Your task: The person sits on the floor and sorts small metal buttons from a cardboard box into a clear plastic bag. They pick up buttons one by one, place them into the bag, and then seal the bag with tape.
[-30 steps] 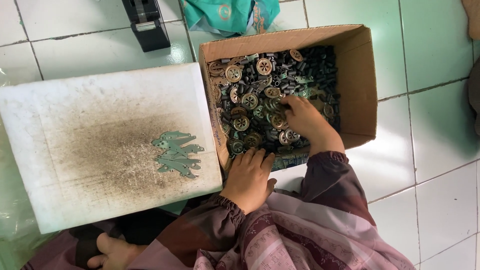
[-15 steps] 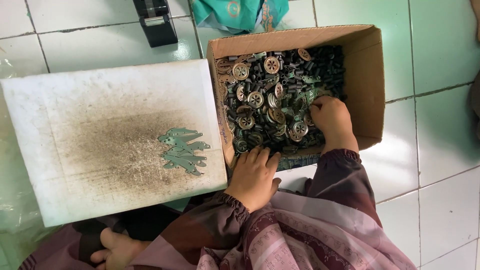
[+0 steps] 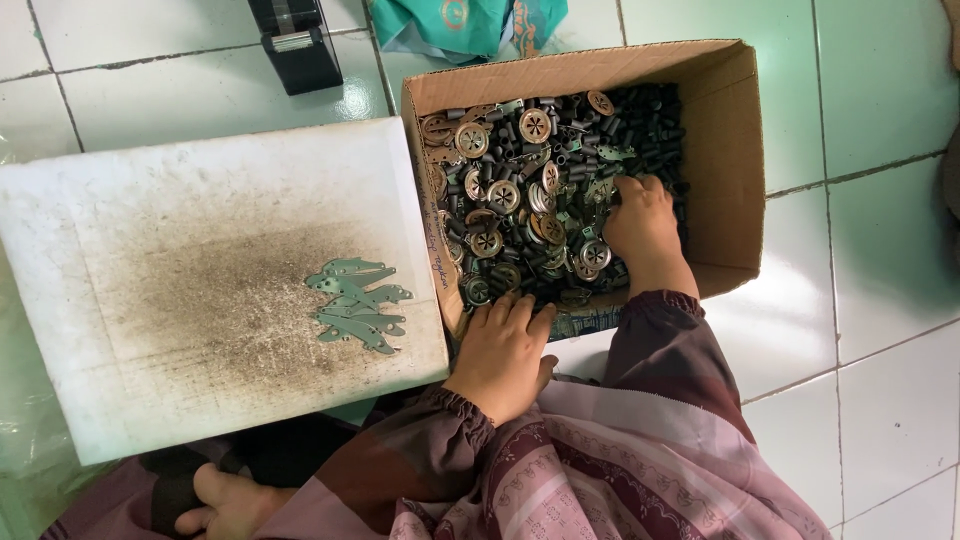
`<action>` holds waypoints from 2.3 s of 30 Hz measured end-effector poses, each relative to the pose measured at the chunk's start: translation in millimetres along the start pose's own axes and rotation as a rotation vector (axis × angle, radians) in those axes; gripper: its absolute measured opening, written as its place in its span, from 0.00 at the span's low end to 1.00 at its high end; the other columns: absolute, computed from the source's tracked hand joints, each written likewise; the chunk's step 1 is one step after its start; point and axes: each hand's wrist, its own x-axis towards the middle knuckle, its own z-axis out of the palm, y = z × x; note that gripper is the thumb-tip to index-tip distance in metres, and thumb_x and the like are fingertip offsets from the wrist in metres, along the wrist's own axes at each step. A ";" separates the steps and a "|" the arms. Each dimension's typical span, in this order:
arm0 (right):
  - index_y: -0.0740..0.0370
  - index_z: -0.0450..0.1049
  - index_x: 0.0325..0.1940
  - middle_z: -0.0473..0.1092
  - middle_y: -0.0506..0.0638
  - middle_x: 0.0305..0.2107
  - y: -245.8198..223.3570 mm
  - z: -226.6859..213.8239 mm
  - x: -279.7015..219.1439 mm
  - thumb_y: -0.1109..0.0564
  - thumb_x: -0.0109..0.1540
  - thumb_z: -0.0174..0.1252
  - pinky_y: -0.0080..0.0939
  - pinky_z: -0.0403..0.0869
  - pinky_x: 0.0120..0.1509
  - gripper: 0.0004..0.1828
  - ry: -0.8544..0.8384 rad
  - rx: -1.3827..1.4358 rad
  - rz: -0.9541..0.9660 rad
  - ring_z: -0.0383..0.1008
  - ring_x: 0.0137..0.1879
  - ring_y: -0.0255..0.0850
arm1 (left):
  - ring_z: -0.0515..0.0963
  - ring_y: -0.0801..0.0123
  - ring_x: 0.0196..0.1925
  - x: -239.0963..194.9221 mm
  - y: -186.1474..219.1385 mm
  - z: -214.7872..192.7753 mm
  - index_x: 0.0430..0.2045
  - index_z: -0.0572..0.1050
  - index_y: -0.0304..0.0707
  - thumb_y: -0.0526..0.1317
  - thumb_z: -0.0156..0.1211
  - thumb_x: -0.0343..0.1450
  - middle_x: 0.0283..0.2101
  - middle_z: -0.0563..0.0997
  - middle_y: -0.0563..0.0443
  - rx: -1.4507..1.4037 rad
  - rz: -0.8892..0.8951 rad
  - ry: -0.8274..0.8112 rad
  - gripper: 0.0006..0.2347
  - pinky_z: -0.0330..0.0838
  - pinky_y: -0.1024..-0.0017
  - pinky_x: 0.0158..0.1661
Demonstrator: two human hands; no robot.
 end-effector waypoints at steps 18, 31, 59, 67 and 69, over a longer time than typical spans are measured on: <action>0.59 0.74 0.63 0.72 0.58 0.52 -23.0 -33.4 -24.2 0.42 0.66 0.61 0.53 0.78 0.56 0.27 -0.069 0.093 0.009 0.75 0.59 0.52 | 0.70 0.38 0.64 -0.6 2.6 0.8 0.61 0.71 0.37 0.49 0.63 0.68 0.59 0.73 0.32 -0.011 -0.016 0.038 0.27 0.62 0.46 0.58; 0.57 0.76 0.50 0.71 0.55 0.44 -8.1 4.4 -0.8 0.44 0.57 0.65 0.51 0.76 0.59 0.22 -0.022 0.289 -0.034 0.74 0.57 0.53 | 0.71 0.38 0.64 -0.5 1.9 2.3 0.61 0.71 0.37 0.49 0.64 0.68 0.59 0.74 0.32 -0.002 -0.014 0.039 0.27 0.63 0.47 0.58; 0.68 0.78 0.49 0.73 0.51 0.29 -35.8 -46.7 -94.8 0.64 0.59 0.66 0.34 0.75 0.40 0.14 -0.044 0.938 -0.218 0.73 0.37 0.34 | 0.76 0.41 0.62 2.2 -1.9 -11.1 0.63 0.68 0.36 0.44 0.52 0.75 0.58 0.74 0.33 -0.262 -0.015 0.118 0.21 0.72 0.49 0.57; 0.63 0.78 0.45 0.74 0.50 0.23 -28.5 -37.8 -142.4 0.60 0.64 0.64 0.31 0.71 0.28 0.07 0.110 0.895 -0.198 0.72 0.25 0.33 | 0.79 0.46 0.58 -11.0 -5.6 4.3 0.61 0.70 0.38 0.39 0.51 0.77 0.55 0.76 0.38 -0.320 0.075 0.372 0.17 0.77 0.54 0.55; 0.65 0.78 0.48 0.74 0.53 0.25 -27.1 -34.5 -151.9 0.62 0.65 0.62 0.35 0.74 0.27 0.08 0.088 0.876 -0.213 0.74 0.24 0.37 | 0.81 0.49 0.56 -18.6 0.5 4.4 0.58 0.73 0.38 0.39 0.53 0.77 0.53 0.78 0.40 -0.284 0.129 0.400 0.15 0.79 0.57 0.53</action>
